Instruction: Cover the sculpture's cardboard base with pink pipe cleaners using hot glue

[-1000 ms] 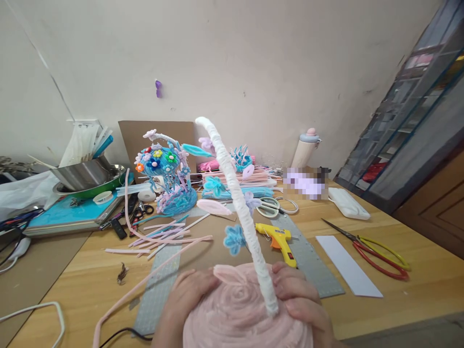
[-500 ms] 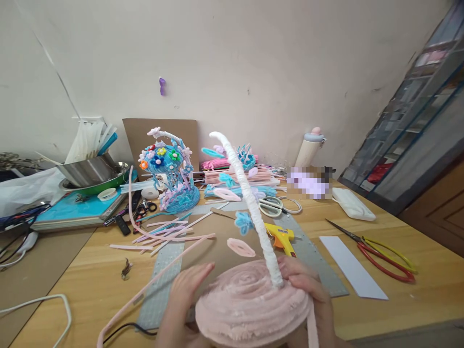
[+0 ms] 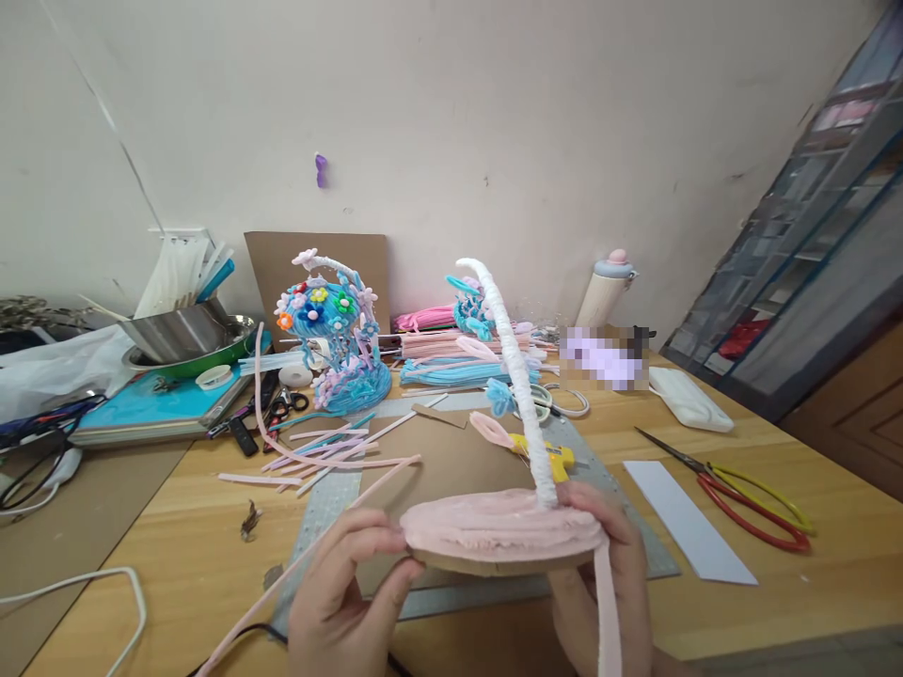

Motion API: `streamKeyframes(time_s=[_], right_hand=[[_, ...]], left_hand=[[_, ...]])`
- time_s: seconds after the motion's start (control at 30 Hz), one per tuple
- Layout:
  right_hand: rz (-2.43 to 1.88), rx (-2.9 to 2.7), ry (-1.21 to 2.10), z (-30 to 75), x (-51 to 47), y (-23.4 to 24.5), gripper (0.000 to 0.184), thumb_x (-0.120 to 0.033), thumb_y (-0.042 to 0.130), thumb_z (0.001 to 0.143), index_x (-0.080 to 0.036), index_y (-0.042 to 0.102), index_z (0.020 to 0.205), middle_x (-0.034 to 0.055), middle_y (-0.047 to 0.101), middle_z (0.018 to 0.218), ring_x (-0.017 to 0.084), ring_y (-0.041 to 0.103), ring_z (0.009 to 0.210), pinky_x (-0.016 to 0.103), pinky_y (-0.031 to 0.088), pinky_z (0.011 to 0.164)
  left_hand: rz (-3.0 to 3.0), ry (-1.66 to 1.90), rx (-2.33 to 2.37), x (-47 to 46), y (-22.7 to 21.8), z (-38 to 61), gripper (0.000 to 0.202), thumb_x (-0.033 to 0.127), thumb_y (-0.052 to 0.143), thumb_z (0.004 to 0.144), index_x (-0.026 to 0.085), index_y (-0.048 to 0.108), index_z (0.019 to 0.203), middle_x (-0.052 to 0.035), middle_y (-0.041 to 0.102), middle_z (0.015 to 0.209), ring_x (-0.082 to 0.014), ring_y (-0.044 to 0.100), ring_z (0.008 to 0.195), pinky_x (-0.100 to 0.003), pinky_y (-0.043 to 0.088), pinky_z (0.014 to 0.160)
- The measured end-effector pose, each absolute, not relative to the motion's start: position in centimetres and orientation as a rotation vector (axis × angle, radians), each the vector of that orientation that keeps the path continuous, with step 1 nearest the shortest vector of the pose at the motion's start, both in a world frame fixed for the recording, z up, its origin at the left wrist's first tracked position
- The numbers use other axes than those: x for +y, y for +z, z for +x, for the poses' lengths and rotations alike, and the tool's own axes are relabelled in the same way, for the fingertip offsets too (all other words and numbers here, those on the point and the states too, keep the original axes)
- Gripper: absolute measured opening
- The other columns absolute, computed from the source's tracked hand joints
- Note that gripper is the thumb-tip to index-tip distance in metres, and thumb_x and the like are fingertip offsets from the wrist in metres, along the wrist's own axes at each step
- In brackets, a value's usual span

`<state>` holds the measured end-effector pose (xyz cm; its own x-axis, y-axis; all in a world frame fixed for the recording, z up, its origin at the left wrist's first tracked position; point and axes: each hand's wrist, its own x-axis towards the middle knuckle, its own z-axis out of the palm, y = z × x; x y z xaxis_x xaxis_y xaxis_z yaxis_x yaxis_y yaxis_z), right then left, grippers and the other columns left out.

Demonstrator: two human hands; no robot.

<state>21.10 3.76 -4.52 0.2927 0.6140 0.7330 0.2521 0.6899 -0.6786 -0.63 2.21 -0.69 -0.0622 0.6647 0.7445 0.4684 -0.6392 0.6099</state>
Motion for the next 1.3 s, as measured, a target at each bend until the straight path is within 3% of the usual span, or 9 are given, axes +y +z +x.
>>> streamKeyframes(time_s=[0.23,0.47,0.57,0.63,0.7,0.73,0.87,1.1,1.3], right_hand=[[-0.857,-1.216,0.429,21.1,3.8,-5.5,0.034,-0.026,0.066,0.095,-0.027,0.057,0.128,0.0084,0.056,0.119,0.025,0.057,0.107,0.045,0.047,0.094],[-0.850,-1.225,0.405,21.7,3.7,-5.0,0.035,-0.026,0.065,0.095,-0.028,0.056,0.129,0.0085,0.056,0.120,0.026,0.057,0.109,0.045,0.047,0.094],[-0.847,-1.294,0.326,21.7,3.7,-4.2,0.033,-0.024,0.062,0.097,-0.027,0.056,0.130,0.0077,0.056,0.118,0.024,0.058,0.106,0.042,0.047,0.093],[-0.847,-1.331,0.301,21.5,3.7,-3.9,0.034,-0.023,0.060,0.098,-0.027,0.055,0.131,0.0072,0.056,0.119,0.023,0.057,0.107,0.041,0.046,0.094],[-0.843,-1.367,0.301,21.1,3.6,-3.7,0.035,-0.023,0.058,0.099,-0.027,0.053,0.133,0.0071,0.055,0.120,0.024,0.055,0.110,0.040,0.045,0.097],[-0.836,-1.388,0.307,20.9,3.6,-3.7,0.034,-0.023,0.057,0.100,-0.027,0.052,0.134,0.0071,0.055,0.119,0.024,0.055,0.111,0.039,0.044,0.098],[-0.781,-1.466,0.342,20.1,3.4,-3.5,0.033,-0.022,0.054,0.101,-0.027,0.051,0.133,0.0063,0.054,0.115,0.022,0.054,0.108,0.034,0.047,0.096],[-0.688,-1.553,0.353,19.6,3.3,-3.2,0.028,-0.025,0.051,0.103,-0.026,0.052,0.131,0.0079,0.055,0.110,0.022,0.057,0.100,0.032,0.053,0.084],[-0.667,-1.709,0.359,19.8,3.3,-3.0,0.027,-0.031,0.049,0.105,-0.023,0.051,0.131,0.0083,0.059,0.111,0.022,0.059,0.104,0.031,0.052,0.091]], left_hand=[[2.099,1.771,1.227,1.7,0.2,-0.2,0.020,0.005,0.062,0.087,0.025,0.066,0.087,0.0018,0.066,0.086,-0.0120,0.066,0.079,-0.021,0.055,0.073],[1.557,2.001,1.648,2.4,-0.3,-4.0,0.014,0.033,0.071,0.088,0.024,0.065,0.077,0.0021,0.068,0.076,-0.0155,0.068,0.077,-0.025,0.056,0.072],[1.416,2.007,1.815,4.0,-0.5,-6.3,0.015,0.035,0.069,0.091,0.023,0.066,0.081,0.0039,0.064,0.066,-0.0132,0.062,0.063,-0.023,0.051,0.061],[1.454,1.924,1.843,4.4,-0.4,-6.8,0.026,0.037,0.070,0.090,0.026,0.068,0.114,-0.0031,0.074,0.098,-0.0179,0.069,0.081,-0.026,0.055,0.067],[1.670,1.848,1.779,3.8,-0.1,-5.9,0.083,0.034,0.072,0.087,0.034,0.029,0.157,-0.0096,0.051,0.153,-0.0267,0.062,0.123,-0.034,0.058,0.083],[1.834,1.752,1.683,3.2,0.2,-5.1,0.093,0.031,0.069,0.089,0.036,0.010,0.162,-0.0098,0.037,0.163,-0.0291,0.052,0.138,-0.039,0.056,0.094],[2.230,1.470,1.388,0.2,1.9,-1.9,0.059,0.020,0.043,0.101,0.032,0.030,0.157,-0.0075,0.055,0.151,-0.0247,0.047,0.145,-0.043,0.043,0.116],[2.722,1.288,1.158,1.0,3.5,-0.7,0.057,0.039,0.071,0.091,0.022,0.051,0.141,-0.0112,0.071,0.123,-0.0230,0.068,0.116,-0.030,0.054,0.099],[2.822,1.356,1.072,1.7,2.3,0.5,0.023,0.024,0.057,0.100,0.015,0.064,0.120,-0.0071,0.077,0.096,-0.0159,0.074,0.088,-0.022,0.057,0.085]])
